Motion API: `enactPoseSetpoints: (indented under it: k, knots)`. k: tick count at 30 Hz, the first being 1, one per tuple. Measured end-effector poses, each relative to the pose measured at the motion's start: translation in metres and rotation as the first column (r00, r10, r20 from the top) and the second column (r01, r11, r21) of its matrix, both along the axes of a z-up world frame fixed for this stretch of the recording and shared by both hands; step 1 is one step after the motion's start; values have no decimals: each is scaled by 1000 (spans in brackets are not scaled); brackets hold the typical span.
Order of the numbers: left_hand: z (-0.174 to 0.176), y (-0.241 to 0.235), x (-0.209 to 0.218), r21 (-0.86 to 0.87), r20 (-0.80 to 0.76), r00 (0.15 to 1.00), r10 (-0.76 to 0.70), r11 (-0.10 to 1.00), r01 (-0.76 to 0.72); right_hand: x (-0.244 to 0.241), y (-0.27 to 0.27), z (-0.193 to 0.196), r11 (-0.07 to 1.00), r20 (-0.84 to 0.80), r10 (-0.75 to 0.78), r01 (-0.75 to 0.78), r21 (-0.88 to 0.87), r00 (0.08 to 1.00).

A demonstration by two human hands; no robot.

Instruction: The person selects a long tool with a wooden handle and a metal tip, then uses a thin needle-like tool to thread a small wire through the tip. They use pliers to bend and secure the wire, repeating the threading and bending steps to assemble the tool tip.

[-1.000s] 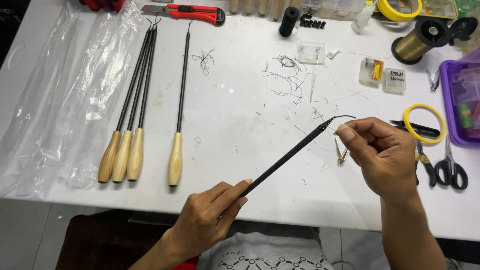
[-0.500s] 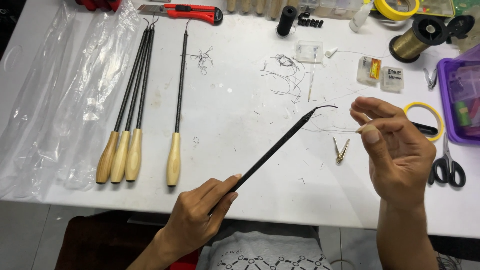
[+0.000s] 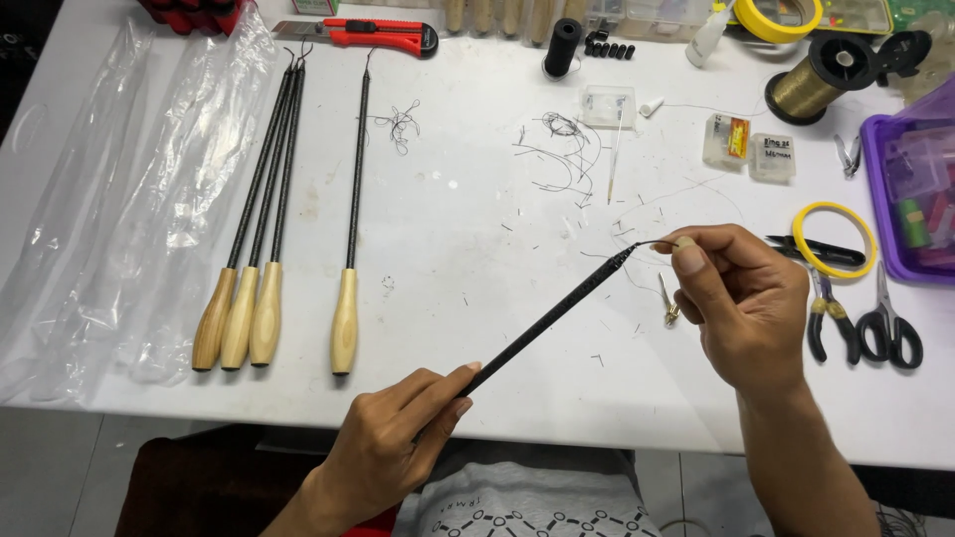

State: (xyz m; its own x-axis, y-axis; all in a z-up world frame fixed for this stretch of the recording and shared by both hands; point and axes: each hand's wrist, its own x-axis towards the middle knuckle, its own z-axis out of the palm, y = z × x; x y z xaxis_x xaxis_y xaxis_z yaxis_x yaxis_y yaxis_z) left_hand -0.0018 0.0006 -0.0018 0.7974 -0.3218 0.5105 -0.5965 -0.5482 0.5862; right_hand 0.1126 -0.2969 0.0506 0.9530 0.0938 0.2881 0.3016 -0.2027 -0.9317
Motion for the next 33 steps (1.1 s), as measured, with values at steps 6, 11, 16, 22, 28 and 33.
enactPoseSetpoints:
  k: [6,11,16,22,28,33]
  knots:
    - [-1,-1,-1,8,0,1000,-24,1000,24,-5,4,17,987,-2,89,-89,-134,996]
    - [-1,-1,-2,18,-4,999,-35,999,35,-3,4,12,989,-9,83,-83,-118,997]
    - [-2,-1,-3,26,-7,999,-35,999,35,-1,1,7,995,-23,62,-64,-80,998]
    - [1,-1,-3,24,-19,999,-40,999,40,0,0,5,995,-25,73,-74,-73,997]
    - [11,11,-2,11,-42,999,-16,1000,17,19,6,13,949,-134,284,-259,180,949]
    - [21,34,-3,-28,-2,992,127,991,-127,65,31,34,912,-101,404,-409,-37,909]
